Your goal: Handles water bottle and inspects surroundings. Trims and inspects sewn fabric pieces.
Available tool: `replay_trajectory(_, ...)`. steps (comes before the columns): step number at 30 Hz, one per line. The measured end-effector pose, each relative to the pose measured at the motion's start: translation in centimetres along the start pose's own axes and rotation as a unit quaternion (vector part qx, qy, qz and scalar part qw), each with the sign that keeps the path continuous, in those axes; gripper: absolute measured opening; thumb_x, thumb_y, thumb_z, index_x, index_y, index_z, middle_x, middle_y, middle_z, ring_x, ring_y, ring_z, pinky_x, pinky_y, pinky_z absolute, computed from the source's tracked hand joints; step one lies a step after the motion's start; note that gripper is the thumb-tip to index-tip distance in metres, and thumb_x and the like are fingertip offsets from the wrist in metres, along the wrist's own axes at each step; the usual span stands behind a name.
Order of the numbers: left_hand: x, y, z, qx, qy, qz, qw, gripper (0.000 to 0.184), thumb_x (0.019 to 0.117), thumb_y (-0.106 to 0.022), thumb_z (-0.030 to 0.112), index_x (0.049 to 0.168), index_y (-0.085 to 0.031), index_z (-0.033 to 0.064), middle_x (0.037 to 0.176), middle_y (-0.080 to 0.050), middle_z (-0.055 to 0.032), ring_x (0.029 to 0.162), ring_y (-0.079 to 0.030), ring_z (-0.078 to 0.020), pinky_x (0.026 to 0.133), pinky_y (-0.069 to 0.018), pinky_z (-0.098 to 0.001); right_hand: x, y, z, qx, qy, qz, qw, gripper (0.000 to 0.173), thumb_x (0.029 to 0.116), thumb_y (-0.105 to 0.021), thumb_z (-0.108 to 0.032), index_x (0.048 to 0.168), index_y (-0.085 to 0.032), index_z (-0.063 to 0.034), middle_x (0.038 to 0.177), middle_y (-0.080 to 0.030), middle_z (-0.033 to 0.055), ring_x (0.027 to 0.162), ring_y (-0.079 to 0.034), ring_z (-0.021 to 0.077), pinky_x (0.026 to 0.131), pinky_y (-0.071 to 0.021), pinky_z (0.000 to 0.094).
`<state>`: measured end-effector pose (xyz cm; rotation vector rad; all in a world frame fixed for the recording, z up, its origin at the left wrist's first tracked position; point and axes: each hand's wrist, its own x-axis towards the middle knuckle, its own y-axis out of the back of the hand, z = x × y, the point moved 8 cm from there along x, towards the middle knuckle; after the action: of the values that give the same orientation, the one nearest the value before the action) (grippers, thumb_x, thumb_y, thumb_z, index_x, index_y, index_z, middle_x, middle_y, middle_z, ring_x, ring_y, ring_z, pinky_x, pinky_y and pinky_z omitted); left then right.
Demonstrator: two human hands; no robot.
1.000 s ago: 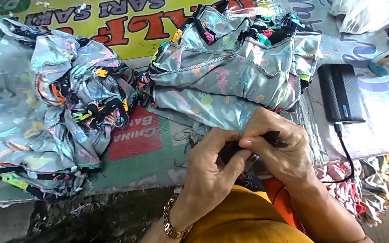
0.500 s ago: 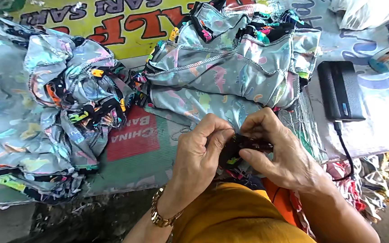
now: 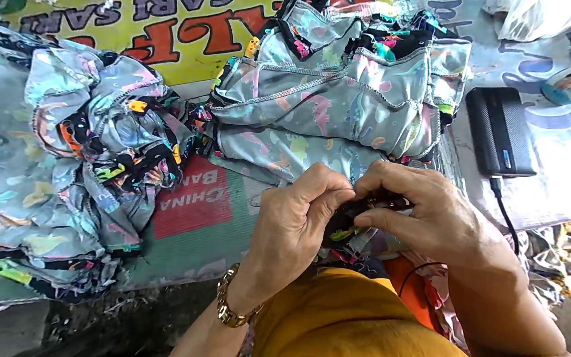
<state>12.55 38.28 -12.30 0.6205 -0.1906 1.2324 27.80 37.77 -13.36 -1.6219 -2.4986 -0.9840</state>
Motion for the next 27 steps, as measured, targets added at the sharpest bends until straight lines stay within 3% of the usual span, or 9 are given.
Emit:
replay_trajectory(8, -0.2, 0.0, -0.6, -0.053, 0.008, 0.019, 0.998, 0.005, 0.1012, -0.061, 0.006, 0.099, -0.065, 0.0039, 0.088, -0.064, 0.0037, 0.079, -0.061, 0.0011, 0.072, -0.0534, -0.0139, -0.6, 0.3, 1.0, 0.030, -0.033, 0.017, 0.999, 0.019, 0.0926, -0.072, -0.026, 0.105, -0.068, -0.0118, 0.089, -0.066, -0.0083, 0.076, -0.063, -0.0031, 0.064, -0.0548, 0.0117)
replay_trajectory(25, -0.3, -0.5, -0.6, -0.043, 0.010, 0.010, 0.999, 0.005, 0.1011, -0.061, 0.005, 0.098, -0.065, 0.0033, 0.087, -0.065, 0.0032, 0.076, -0.061, 0.0011, 0.069, -0.0532, -0.0141, 0.4, -0.4, 0.8, 0.071, -0.007, -0.002, 0.997, 0.009, 0.0914, -0.073, -0.016, 0.096, -0.070, -0.0088, 0.085, -0.068, -0.0064, 0.076, -0.064, -0.0007, 0.066, -0.0558, 0.0135)
replay_trajectory(27, -0.7, 0.0, -0.3, -0.005, 0.000, 0.021, 1.000, 0.007, 0.1019, -0.061, 0.008, 0.099, -0.066, 0.0041, 0.090, -0.065, 0.0028, 0.081, -0.062, 0.0000, 0.072, -0.0542, -0.0155, 0.1, -0.6, 0.8, 0.093, 0.000, -0.021, 0.995, 0.009, 0.0930, -0.072, -0.017, 0.096, -0.070, -0.0083, 0.084, -0.067, -0.0058, 0.075, -0.064, -0.0007, 0.065, -0.0556, 0.0136)
